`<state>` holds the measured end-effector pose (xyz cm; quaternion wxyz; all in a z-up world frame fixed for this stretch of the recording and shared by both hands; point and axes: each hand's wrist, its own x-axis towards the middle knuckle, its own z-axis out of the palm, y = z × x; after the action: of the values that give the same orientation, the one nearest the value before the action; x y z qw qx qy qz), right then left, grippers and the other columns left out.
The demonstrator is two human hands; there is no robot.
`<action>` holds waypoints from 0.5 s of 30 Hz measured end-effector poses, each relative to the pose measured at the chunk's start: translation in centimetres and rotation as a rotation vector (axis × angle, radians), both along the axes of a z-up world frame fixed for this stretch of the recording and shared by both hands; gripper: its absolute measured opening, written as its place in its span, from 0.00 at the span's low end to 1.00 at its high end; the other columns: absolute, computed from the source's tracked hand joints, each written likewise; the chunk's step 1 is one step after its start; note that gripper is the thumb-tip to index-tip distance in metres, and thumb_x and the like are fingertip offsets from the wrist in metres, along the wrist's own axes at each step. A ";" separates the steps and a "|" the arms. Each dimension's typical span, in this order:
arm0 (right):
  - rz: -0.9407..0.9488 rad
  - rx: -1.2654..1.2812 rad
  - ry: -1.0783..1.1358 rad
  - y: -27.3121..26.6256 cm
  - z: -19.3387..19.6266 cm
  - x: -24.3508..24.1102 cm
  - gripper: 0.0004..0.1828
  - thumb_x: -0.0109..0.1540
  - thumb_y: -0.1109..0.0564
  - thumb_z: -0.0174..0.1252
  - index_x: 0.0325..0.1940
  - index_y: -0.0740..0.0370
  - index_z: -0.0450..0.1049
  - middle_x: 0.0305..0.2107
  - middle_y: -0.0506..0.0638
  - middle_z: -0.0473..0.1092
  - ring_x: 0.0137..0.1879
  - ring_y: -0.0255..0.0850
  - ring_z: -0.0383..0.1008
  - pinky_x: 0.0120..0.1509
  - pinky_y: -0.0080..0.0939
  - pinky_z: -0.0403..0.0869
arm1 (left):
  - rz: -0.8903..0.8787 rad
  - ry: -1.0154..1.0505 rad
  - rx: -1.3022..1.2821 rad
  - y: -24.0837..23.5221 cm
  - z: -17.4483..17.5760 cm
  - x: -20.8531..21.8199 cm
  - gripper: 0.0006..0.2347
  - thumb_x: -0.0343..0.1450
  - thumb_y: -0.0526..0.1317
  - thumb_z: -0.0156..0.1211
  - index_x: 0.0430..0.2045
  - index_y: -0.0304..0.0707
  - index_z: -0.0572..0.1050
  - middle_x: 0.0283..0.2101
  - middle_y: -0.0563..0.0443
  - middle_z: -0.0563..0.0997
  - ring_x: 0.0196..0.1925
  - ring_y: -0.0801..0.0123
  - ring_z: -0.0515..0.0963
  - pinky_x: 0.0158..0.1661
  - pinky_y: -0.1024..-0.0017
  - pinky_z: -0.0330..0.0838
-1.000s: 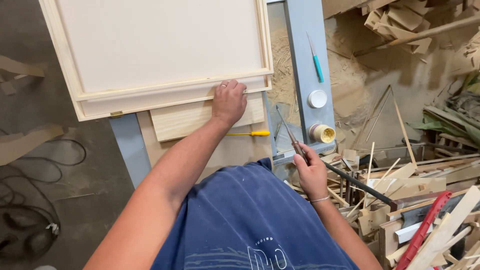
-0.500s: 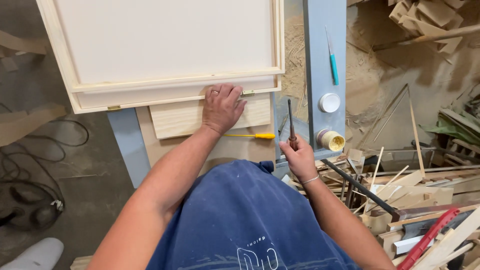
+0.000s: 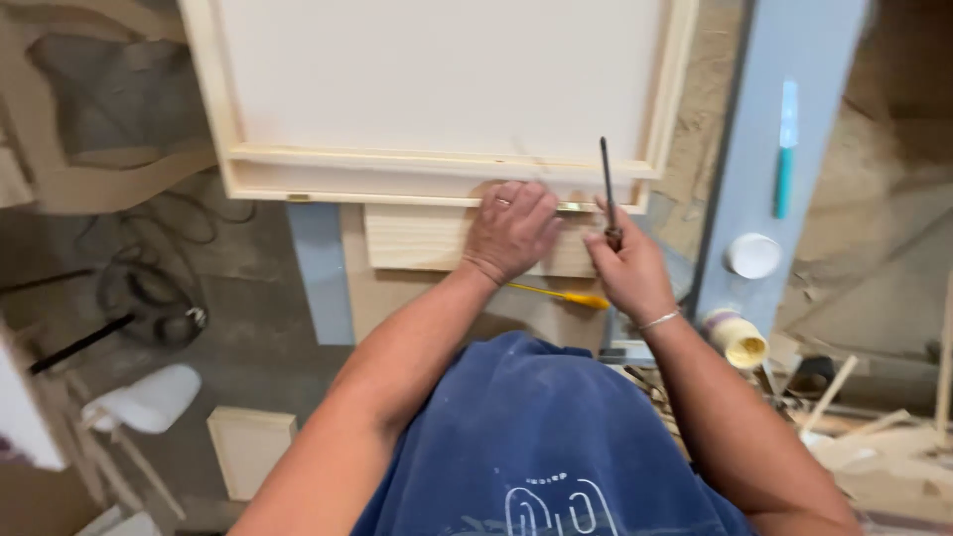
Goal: Assembling a wooden frame by attaching hinges and screws using a screwdriver and power drill
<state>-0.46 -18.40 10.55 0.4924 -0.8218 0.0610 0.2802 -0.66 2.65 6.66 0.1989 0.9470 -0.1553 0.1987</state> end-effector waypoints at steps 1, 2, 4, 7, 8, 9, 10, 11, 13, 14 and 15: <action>0.027 0.036 0.009 1.0 1.0 0.7 0.27 0.67 0.59 0.57 0.72 0.55 0.69 0.18 0.50 0.67 0.25 0.41 0.70 0.34 0.43 0.71 | 0.027 0.009 0.036 0.2 0.4 -0.1 0.06 0.71 0.49 0.56 0.34 0.54 0.74 0.36 0.57 0.72 0.40 0.63 0.76 0.44 0.65 0.68; 0.091 -0.113 0.080 2.0 1.9 1.4 0.26 0.66 0.54 0.59 0.70 0.53 0.71 0.22 0.55 0.70 0.35 0.50 0.73 0.43 0.52 0.72 | 0.021 0.027 0.005 0.4 0.7 -0.2 0.06 0.72 0.48 0.55 0.35 0.53 0.74 0.36 0.57 0.72 0.40 0.62 0.76 0.44 0.65 0.68; 0.162 -0.255 0.134 2.7 2.3 2.3 0.26 0.66 0.49 0.60 0.69 0.51 0.72 0.27 0.60 0.73 0.44 0.59 0.77 0.52 0.60 0.72 | 0.022 0.036 -0.017 0.4 0.7 0.1 0.06 0.72 0.47 0.54 0.36 0.53 0.74 0.36 0.56 0.73 0.39 0.62 0.76 0.43 0.64 0.69; 0.191 -0.325 0.121 2.2 1.6 2.3 0.26 0.65 0.47 0.61 0.68 0.43 0.73 0.27 0.56 0.73 0.46 0.58 0.77 0.53 0.60 0.73 | 0.031 0.005 -0.021 0.1 0.4 0.1 0.07 0.74 0.48 0.50 0.36 0.51 0.74 0.35 0.55 0.71 0.40 0.62 0.76 0.43 0.66 0.68; 0.200 -0.336 0.113 2.0 1.5 2.3 0.25 0.65 0.47 0.62 0.68 0.40 0.74 0.28 0.55 0.74 0.46 0.57 0.77 0.54 0.59 0.73 | 0.030 -0.001 -0.029 0.0 0.4 0.1 0.08 0.75 0.48 0.49 0.36 0.51 0.74 0.35 0.55 0.71 0.40 0.62 0.76 0.43 0.66 0.68; 0.208 -0.351 0.106 1.8 1.5 2.3 0.25 0.65 0.46 0.62 0.68 0.38 0.74 0.29 0.54 0.74 0.47 0.56 0.77 0.54 0.58 0.74 | 0.028 -0.006 -0.041 -0.1 0.4 0.1 0.08 0.75 0.48 0.49 0.36 0.51 0.75 0.36 0.56 0.72 0.40 0.62 0.76 0.42 0.66 0.68; 0.214 -0.352 0.107 1.7 1.6 2.4 0.25 0.65 0.46 0.62 0.68 0.38 0.74 0.29 0.54 0.74 0.47 0.56 0.77 0.54 0.58 0.74 | 0.034 -0.004 -0.043 -0.1 0.2 0.0 0.08 0.75 0.48 0.49 0.36 0.51 0.75 0.36 0.56 0.72 0.40 0.62 0.76 0.42 0.66 0.68; 0.216 -0.366 0.112 1.7 1.7 2.4 0.25 0.65 0.45 0.62 0.68 0.37 0.73 0.32 0.54 0.75 0.49 0.57 0.77 0.56 0.58 0.74 | 0.032 -0.010 -0.050 -0.1 0.0 -0.1 0.08 0.75 0.48 0.49 0.39 0.51 0.75 0.37 0.55 0.72 0.41 0.62 0.76 0.43 0.66 0.69; 0.218 -0.380 0.113 1.4 2.0 2.2 0.25 0.65 0.44 0.62 0.68 0.36 0.73 0.35 0.55 0.77 0.52 0.58 0.77 0.57 0.59 0.73 | 0.031 -0.019 -0.056 -0.1 -0.1 -0.2 0.09 0.75 0.48 0.49 0.42 0.51 0.76 0.38 0.54 0.72 0.42 0.62 0.76 0.44 0.66 0.69; 0.210 -0.386 0.121 1.3 2.2 2.0 0.25 0.65 0.45 0.62 0.68 0.35 0.73 0.35 0.54 0.77 0.52 0.58 0.77 0.57 0.58 0.73 | 0.032 -0.020 -0.065 -0.1 0.0 -0.2 0.09 0.75 0.48 0.49 0.41 0.52 0.76 0.37 0.54 0.72 0.41 0.61 0.76 0.43 0.66 0.70; 0.201 -0.392 0.128 1.1 2.4 1.8 0.25 0.65 0.45 0.63 0.67 0.35 0.73 0.35 0.54 0.77 0.51 0.57 0.77 0.56 0.58 0.74 | 0.032 -0.023 -0.074 -0.2 0.1 -0.2 0.09 0.76 0.48 0.48 0.40 0.52 0.77 0.36 0.54 0.72 0.40 0.61 0.76 0.43 0.66 0.70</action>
<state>1.36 -17.32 12.97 0.2880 -0.8843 0.0633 0.3620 -0.85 2.50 6.78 0.2285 0.9390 -0.1350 0.2185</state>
